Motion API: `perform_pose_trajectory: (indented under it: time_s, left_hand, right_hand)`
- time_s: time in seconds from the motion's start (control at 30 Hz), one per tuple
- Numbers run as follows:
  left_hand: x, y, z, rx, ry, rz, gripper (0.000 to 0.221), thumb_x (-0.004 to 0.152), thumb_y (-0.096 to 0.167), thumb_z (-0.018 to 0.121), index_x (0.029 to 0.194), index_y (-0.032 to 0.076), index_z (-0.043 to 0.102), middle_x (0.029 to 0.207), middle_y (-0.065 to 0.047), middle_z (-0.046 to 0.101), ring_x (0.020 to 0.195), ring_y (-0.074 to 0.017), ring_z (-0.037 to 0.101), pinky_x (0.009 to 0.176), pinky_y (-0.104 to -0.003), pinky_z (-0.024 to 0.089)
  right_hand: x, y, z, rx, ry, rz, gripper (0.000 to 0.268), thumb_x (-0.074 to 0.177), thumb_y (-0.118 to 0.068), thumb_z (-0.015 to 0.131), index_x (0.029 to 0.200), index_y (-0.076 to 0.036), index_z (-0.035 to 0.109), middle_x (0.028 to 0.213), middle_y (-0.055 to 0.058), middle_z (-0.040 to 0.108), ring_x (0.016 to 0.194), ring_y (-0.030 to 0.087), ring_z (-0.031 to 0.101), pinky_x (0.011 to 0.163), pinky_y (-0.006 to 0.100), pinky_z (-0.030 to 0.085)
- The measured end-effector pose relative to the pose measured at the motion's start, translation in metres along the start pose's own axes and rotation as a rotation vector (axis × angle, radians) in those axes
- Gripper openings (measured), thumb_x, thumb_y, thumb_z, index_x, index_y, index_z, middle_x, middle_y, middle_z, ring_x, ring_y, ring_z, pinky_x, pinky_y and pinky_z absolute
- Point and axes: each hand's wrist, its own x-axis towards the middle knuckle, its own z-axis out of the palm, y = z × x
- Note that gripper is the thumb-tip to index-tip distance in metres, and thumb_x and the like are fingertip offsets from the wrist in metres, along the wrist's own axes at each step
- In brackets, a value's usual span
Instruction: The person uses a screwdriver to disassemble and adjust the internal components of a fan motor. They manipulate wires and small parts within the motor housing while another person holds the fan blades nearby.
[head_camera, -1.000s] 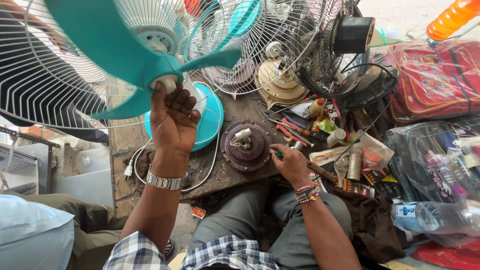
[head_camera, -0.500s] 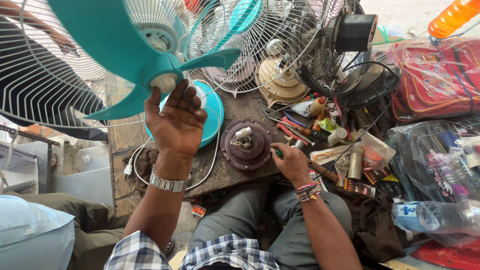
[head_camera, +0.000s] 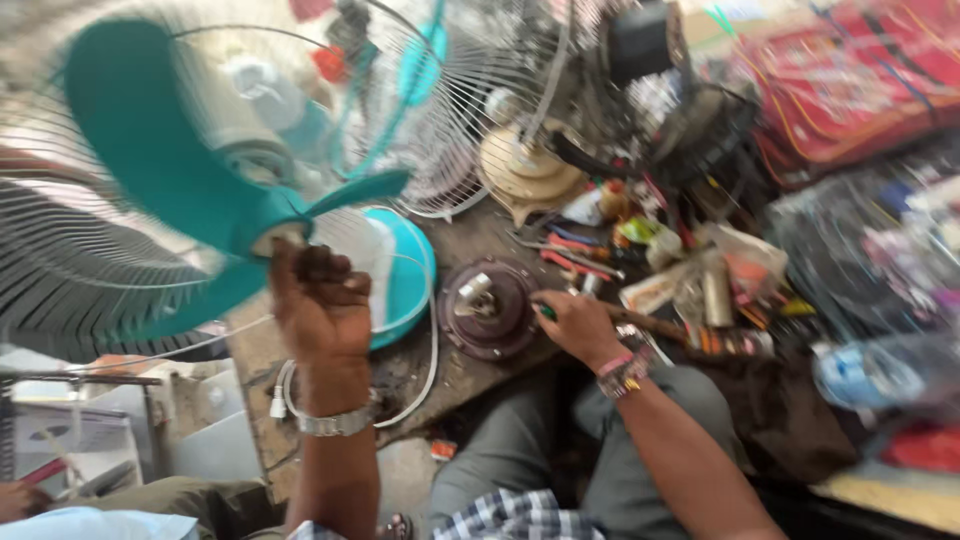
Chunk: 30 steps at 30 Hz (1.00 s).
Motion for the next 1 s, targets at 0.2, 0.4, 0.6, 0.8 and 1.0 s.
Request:
perform_pose_trajectory:
  time_s: [0.2, 0.4, 0.6, 0.8, 1.0]
  left_hand:
    - [-0.027, -0.035, 0.001, 0.255, 0.119, -0.064, 0.024, 0.093, 0.025, 0.076, 0.109, 0.015, 0.062, 0.094, -0.002, 0.069, 0.079, -0.0175, 0.068, 0.063, -0.033, 0.049]
    - [-0.033, -0.082, -0.048, 0.977, -0.062, 0.172, 0.022, 0.097, 0.014, 0.076, 0.114, 0.007, 0.064, 0.101, -0.006, 0.071, 0.089, -0.0219, 0.067, 0.075, -0.034, 0.052]
    - [-0.044, -0.095, -0.073, 1.703, -0.154, 0.405, 0.029, 0.092, 0.019, 0.078, 0.111, 0.001, 0.067, 0.105, -0.018, 0.068, 0.094, -0.0333, 0.068, 0.081, -0.042, 0.054]
    - [-0.042, -0.098, -0.093, 1.837, -0.33, 0.543, 0.034, 0.088, 0.019, 0.076, 0.117, 0.003, 0.068, 0.127, -0.018, 0.064, 0.115, -0.038, 0.062, 0.094, -0.044, 0.052]
    - [-0.036, -0.103, -0.086, 1.872, -0.502, 0.55, 0.059, 0.082, 0.026, 0.081, 0.13, 0.0, 0.061, 0.142, -0.022, 0.055, 0.127, -0.0401, 0.055, 0.105, -0.048, 0.045]
  right_hand:
    - [0.002, -0.007, -0.006, -0.001, -0.039, 0.011, 0.018, 0.09, -0.024, 0.073, 0.106, -0.015, 0.072, 0.088, 0.01, 0.076, 0.078, 0.032, 0.073, 0.069, 0.044, 0.057]
    - [-0.003, -0.013, -0.013, -0.014, -0.077, 0.022, 0.031, 0.089, -0.017, 0.069, 0.12, -0.012, 0.067, 0.1, 0.014, 0.073, 0.09, 0.035, 0.069, 0.078, 0.046, 0.055]
    - [0.001, 0.006, -0.01, -0.023, -0.02, 0.01, 0.043, 0.092, -0.005, 0.061, 0.134, -0.006, 0.061, 0.118, 0.017, 0.067, 0.112, 0.038, 0.061, 0.097, 0.047, 0.049]
    - [0.004, -0.019, -0.021, -0.113, 0.139, -0.113, 0.031, 0.085, -0.024, 0.076, 0.113, -0.012, 0.073, 0.111, 0.013, 0.069, 0.108, 0.035, 0.061, 0.093, 0.046, 0.048]
    - [0.014, -0.036, -0.033, 0.03, 0.105, 0.125, 0.028, 0.085, -0.03, 0.084, 0.103, -0.011, 0.076, 0.093, 0.008, 0.07, 0.087, 0.029, 0.065, 0.077, 0.043, 0.052]
